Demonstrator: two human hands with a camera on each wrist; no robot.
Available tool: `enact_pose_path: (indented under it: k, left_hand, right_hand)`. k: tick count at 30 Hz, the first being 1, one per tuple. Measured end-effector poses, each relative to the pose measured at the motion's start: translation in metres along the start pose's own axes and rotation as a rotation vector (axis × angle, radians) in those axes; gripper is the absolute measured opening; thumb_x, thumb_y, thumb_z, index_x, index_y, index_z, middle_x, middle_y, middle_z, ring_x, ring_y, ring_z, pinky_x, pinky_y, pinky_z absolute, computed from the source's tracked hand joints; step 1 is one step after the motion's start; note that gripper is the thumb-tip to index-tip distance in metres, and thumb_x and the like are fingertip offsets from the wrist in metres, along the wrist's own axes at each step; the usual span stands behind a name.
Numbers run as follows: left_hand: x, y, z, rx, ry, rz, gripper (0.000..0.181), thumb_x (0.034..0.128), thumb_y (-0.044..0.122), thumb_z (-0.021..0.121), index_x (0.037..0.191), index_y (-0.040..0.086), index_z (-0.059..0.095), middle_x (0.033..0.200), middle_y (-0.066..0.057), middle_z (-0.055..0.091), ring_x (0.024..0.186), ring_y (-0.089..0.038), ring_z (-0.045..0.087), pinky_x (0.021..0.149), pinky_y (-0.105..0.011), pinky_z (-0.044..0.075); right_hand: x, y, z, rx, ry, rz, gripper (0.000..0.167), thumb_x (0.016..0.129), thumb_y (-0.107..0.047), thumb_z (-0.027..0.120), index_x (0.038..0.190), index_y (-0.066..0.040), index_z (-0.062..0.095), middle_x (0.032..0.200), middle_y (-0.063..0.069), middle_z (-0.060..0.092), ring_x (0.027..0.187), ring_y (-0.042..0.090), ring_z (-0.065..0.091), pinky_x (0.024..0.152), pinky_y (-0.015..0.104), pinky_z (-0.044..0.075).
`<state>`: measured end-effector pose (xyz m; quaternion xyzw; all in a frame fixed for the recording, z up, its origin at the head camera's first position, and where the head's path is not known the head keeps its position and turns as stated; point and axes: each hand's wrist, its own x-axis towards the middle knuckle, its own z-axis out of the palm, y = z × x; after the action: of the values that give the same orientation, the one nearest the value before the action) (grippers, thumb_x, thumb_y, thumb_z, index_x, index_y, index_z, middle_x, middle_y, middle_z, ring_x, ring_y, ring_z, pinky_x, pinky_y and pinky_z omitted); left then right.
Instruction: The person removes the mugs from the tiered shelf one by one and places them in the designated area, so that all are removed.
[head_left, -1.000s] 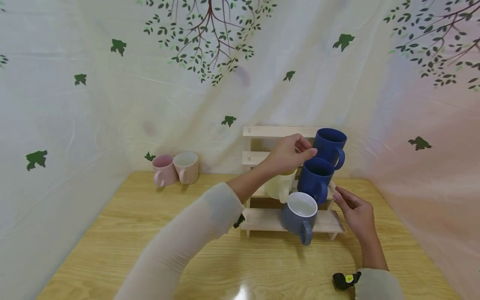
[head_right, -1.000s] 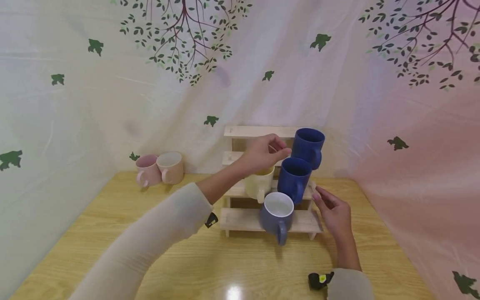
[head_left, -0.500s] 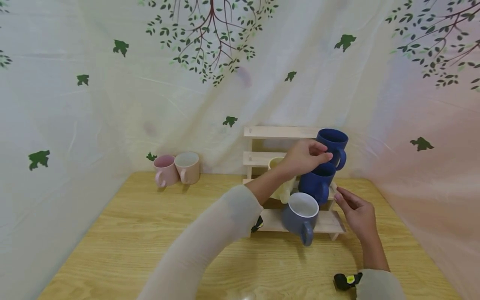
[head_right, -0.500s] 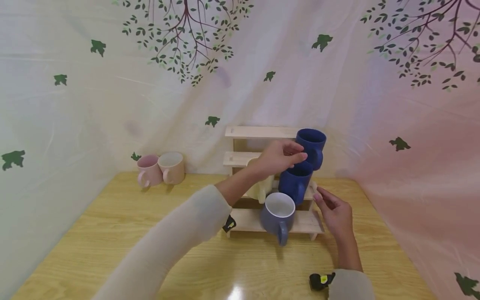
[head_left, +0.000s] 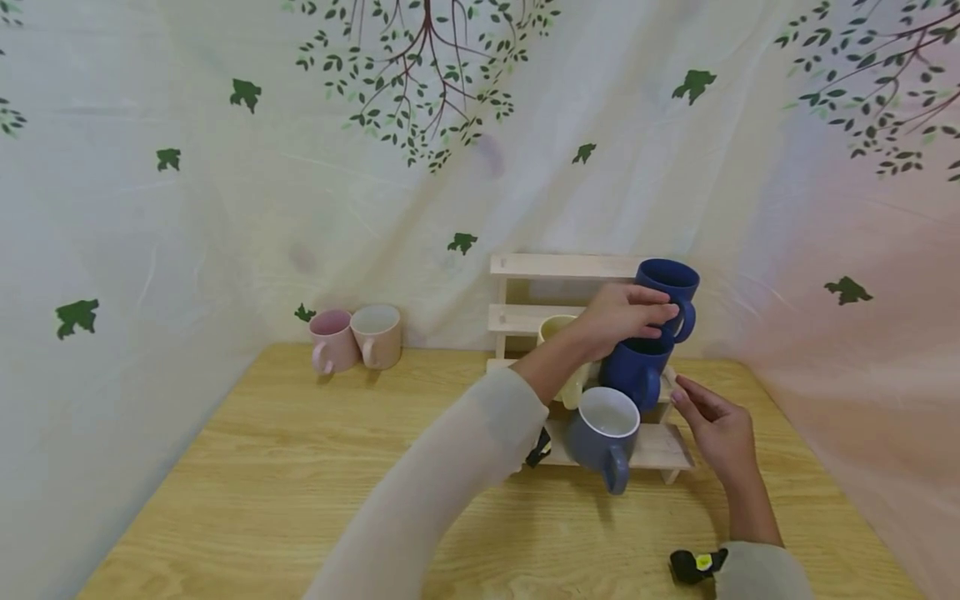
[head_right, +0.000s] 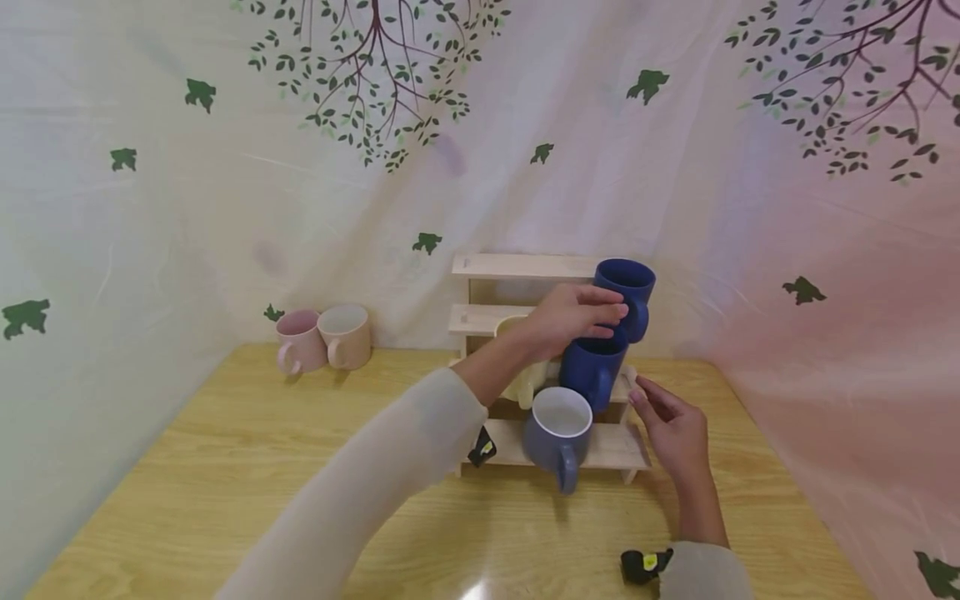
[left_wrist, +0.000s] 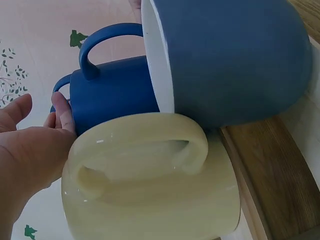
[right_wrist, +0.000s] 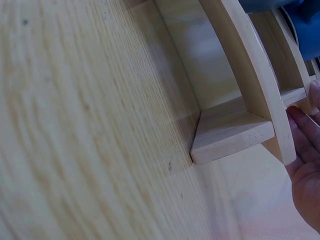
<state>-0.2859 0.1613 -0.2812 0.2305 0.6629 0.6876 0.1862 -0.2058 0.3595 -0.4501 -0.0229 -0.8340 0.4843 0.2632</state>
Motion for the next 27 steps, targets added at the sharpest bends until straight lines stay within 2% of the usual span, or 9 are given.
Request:
enact_pose_path:
  k: [6,11,15,18,23,27]
  left_hand:
    - [0.001,0.0,0.005,-0.078,-0.042,-0.046,0.033,0.0965,0.007,0.071,0.126,-0.007,0.067,0.113,-0.014,0.075,0.105,-0.031,0.073,0.085,-0.032,0.061]
    - [0.002,0.001,0.009,-0.087,-0.031,-0.051,0.031,0.096,0.006,0.072,0.124,-0.006,0.068,0.112,-0.013,0.075,0.111,-0.034,0.07,0.086,-0.032,0.061]
    - [0.005,0.001,0.011,-0.089,0.0,-0.068,0.027,0.0951,0.007,0.073,0.119,-0.005,0.071,0.106,-0.013,0.075,0.11,-0.035,0.07,0.086,-0.032,0.061]
    - [0.007,0.0,0.013,-0.077,0.016,-0.084,0.022,0.0947,0.006,0.073,0.114,-0.006,0.072,0.103,-0.013,0.075,0.103,-0.031,0.073,0.085,-0.031,0.061]
    - [0.01,0.003,0.015,-0.054,0.004,-0.125,0.021,0.0947,0.008,0.073,0.111,-0.005,0.072,0.099,-0.011,0.075,0.091,-0.022,0.073,0.084,-0.032,0.061]
    - [0.013,0.006,0.016,-0.062,-0.003,-0.169,0.021,0.0946,0.01,0.074,0.11,-0.004,0.072,0.097,-0.01,0.075,0.091,-0.022,0.073,0.084,-0.033,0.061]
  right_hand:
    - [-0.001,0.001,0.001,0.003,0.0,-0.002,0.042,0.101,-0.03,0.067,0.134,-0.005,0.067,0.106,-0.021,0.07,0.094,-0.012,0.065,0.08,0.006,0.051]
    - [-0.001,0.0,0.001,0.016,-0.001,0.007,0.042,0.101,-0.03,0.067,0.134,-0.004,0.067,0.105,-0.022,0.07,0.094,-0.012,0.065,0.08,0.006,0.051]
    - [0.0,-0.001,0.0,0.026,0.001,0.008,0.042,0.101,-0.03,0.067,0.134,-0.003,0.067,0.104,-0.023,0.07,0.093,-0.012,0.065,0.08,0.007,0.051]
    - [0.0,-0.001,0.0,0.03,0.0,0.007,0.043,0.101,-0.03,0.067,0.134,-0.003,0.067,0.104,-0.023,0.069,0.093,-0.011,0.065,0.08,0.007,0.051]
    - [0.001,-0.001,0.001,0.037,0.004,0.006,0.043,0.1,-0.029,0.068,0.133,-0.002,0.067,0.103,-0.024,0.069,0.093,-0.011,0.066,0.08,0.007,0.051]
    - [0.001,-0.001,0.001,0.049,0.011,0.007,0.042,0.1,-0.028,0.068,0.133,-0.002,0.067,0.102,-0.023,0.07,0.092,-0.01,0.066,0.08,0.008,0.052]
